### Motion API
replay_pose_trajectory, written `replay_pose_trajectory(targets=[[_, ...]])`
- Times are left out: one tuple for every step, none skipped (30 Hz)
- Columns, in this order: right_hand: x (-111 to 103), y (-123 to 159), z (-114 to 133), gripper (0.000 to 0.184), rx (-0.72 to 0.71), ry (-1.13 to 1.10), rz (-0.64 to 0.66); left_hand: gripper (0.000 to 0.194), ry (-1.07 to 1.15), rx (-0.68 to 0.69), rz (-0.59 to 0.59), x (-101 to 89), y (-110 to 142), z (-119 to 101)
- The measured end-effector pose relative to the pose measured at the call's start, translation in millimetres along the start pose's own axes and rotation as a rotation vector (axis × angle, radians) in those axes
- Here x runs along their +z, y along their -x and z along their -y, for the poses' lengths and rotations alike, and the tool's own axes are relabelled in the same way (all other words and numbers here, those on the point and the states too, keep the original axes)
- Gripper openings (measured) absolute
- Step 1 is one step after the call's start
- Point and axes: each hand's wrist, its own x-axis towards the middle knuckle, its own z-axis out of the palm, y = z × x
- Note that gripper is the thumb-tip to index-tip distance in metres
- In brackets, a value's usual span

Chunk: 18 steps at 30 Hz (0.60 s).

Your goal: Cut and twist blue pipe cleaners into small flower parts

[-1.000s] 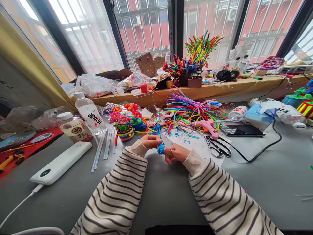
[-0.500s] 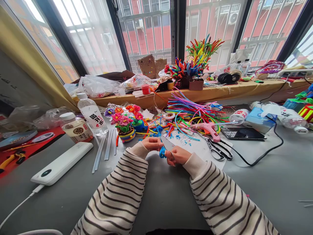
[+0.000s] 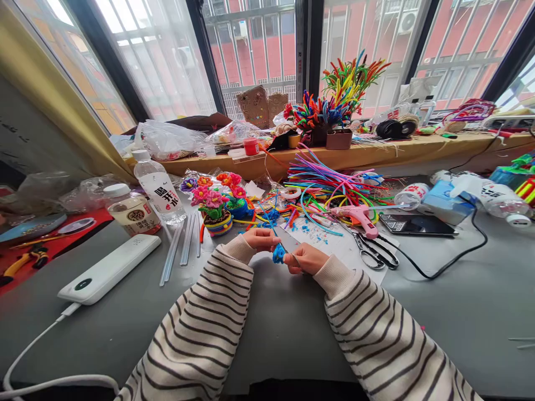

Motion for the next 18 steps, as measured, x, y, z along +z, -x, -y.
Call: replay_pose_trajectory(targets=[[0.0, -0.2, -0.5, 0.053, 0.002, -0.005, -0.006, 0.027, -0.006, -0.003, -0.006, 0.0, -0.1, -0.1], [0.2, -0.3, -0.3, 0.053, 0.001, -0.009, -0.011, 0.027, -0.011, -0.004, -0.011, 0.0, -0.1, -0.2], [0.4, -0.4, 0.3, 0.053, -0.002, -0.011, -0.013, 0.027, -0.016, -0.004, -0.012, 0.0, -0.2, -0.3], [0.6, -0.4, 1.3, 0.054, -0.006, -0.014, -0.014, 0.027, -0.019, -0.001, -0.011, 0.0, -0.3, -0.3], [0.9, -0.4, 2.4, 0.054, -0.009, -0.015, -0.014, 0.027, -0.021, 0.003, -0.007, -0.1, -0.3, -0.4], [1.1, -0.3, 3.5, 0.055, -0.011, -0.016, -0.014, 0.027, -0.021, 0.008, -0.002, -0.1, -0.3, -0.4], [1.3, -0.3, 4.5, 0.055, -0.010, -0.018, -0.018, 0.027, -0.019, 0.015, 0.000, -0.1, -0.2, -0.5], [1.4, -0.3, 5.2, 0.055, -0.008, -0.021, -0.027, 0.027, -0.015, 0.023, 0.000, -0.2, -0.2, -0.5], [1.5, -0.3, 5.7, 0.056, -0.006, -0.027, -0.040, 0.027, -0.011, 0.033, -0.004, -0.2, -0.2, -0.6], [1.4, -0.4, 5.9, 0.056, -0.001, -0.039, -0.059, 0.026, -0.006, 0.042, -0.008, -0.2, -0.3, -0.7], [1.2, -0.6, 5.9, 0.057, 0.009, -0.060, -0.083, 0.026, 0.000, 0.050, -0.011, -0.1, -0.5, -0.9], [0.9, -0.8, 5.7, 0.057, 0.020, -0.092, -0.111, 0.026, 0.008, 0.057, -0.011, 0.0, -0.7, -1.1], [0.4, -1.0, 5.6, 0.058, 0.029, -0.132, -0.139, 0.026, 0.015, 0.063, -0.006, 0.3, -1.0, -1.3], [-0.2, -1.2, 5.4, 0.057, 0.033, -0.177, -0.172, 0.026, 0.021, 0.070, 0.001, 0.5, -1.3, -1.6], [-0.9, -1.3, 5.4, 0.056, 0.031, -0.221, -0.213, 0.027, 0.020, 0.078, 0.009, 0.8, -1.4, -1.9], [-1.6, -1.4, 5.6, 0.054, 0.023, -0.260, -0.261, 0.027, 0.011, 0.085, 0.022, 1.1, -1.3, -2.3], [-2.3, -1.4, 5.9, 0.050, 0.012, -0.291, -0.314, 0.027, -0.009, 0.090, 0.041, 1.4, -1.1, -2.6], [-3.0, -1.4, 6.4, 0.046, 0.004, -0.318, -0.371, 0.027, -0.041, 0.090, 0.070, 1.7, -0.6, -3.0]])
